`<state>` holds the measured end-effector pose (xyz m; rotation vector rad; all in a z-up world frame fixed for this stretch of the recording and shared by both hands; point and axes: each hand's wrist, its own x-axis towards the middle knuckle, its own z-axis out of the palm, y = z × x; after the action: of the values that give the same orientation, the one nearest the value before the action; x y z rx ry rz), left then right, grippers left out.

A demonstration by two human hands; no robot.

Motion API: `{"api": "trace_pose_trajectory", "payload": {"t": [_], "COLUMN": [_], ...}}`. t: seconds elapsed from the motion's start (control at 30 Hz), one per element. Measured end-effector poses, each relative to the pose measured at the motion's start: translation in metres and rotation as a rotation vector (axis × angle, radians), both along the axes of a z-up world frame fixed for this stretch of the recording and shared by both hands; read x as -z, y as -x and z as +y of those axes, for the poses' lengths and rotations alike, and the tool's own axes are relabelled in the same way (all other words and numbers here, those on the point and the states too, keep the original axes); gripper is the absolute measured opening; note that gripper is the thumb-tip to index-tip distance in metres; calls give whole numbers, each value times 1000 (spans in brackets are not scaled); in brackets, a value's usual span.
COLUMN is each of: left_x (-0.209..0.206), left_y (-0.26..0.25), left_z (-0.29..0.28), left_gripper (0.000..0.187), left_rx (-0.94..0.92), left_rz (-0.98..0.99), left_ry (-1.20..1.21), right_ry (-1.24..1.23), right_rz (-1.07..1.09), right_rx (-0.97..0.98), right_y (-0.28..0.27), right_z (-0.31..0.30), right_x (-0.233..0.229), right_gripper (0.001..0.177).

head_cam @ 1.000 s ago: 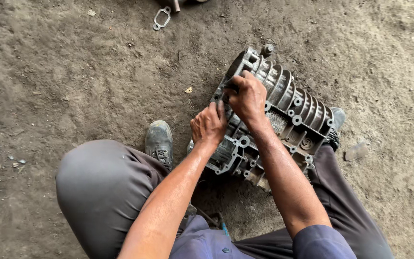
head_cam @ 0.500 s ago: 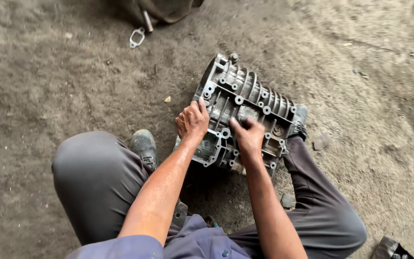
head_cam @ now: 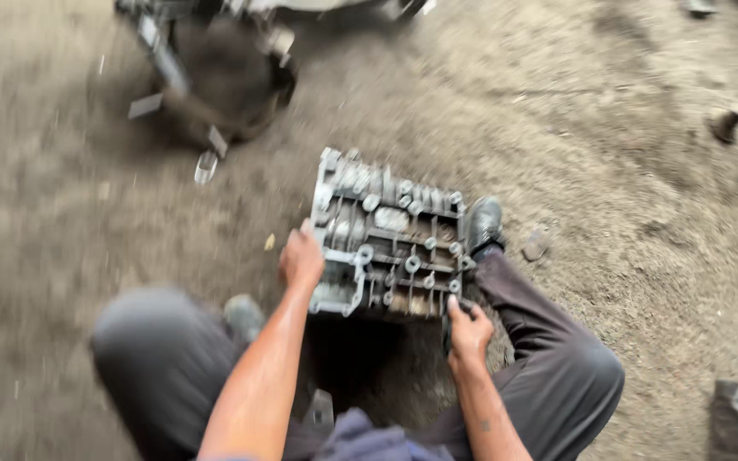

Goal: The person cleans and handles the surface of a large metal engine component while sitting on the ground.

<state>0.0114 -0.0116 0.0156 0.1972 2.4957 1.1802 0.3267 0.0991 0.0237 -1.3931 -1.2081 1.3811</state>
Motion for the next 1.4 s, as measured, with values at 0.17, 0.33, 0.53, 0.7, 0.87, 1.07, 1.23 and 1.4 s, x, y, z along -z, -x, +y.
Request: {"api": "trace_pose_trajectory", "payload": {"t": [0.17, 0.33, 0.53, 0.7, 0.87, 1.07, 1.23, 1.4], "left_x": [2, 22, 34, 38, 47, 43, 59, 54], "left_y": [-8, -13, -13, -9, -36, -92, -142, -158], "left_z": [-17, -22, -8, -14, -19, -21, -29, -39], "left_gripper": [73, 77, 79, 80, 89, 88, 85, 81], "left_rx": [-4, 56, 31, 51, 41, -125, -209, -141], "left_rz": [-51, -29, -60, -101, -111, -265, -283, -377], "left_ry": [159, 121, 161, 175, 153, 120, 93, 16], "right_ry": [56, 166, 53, -24, -51, -21, -41, -306], "right_rz": [-135, 145, 210, 170, 242, 265, 158, -470], "right_rx": [183, 151, 58, 165, 234, 233, 228, 236], "right_y": [4, 15, 7, 6, 3, -9, -13, 10], "right_z": [1, 12, 11, 16, 29, 49, 51, 17], "right_x": [19, 46, 50, 60, 60, 49, 26, -44], "right_gripper": [19, 21, 20, 17, 16, 15, 16, 20]}}
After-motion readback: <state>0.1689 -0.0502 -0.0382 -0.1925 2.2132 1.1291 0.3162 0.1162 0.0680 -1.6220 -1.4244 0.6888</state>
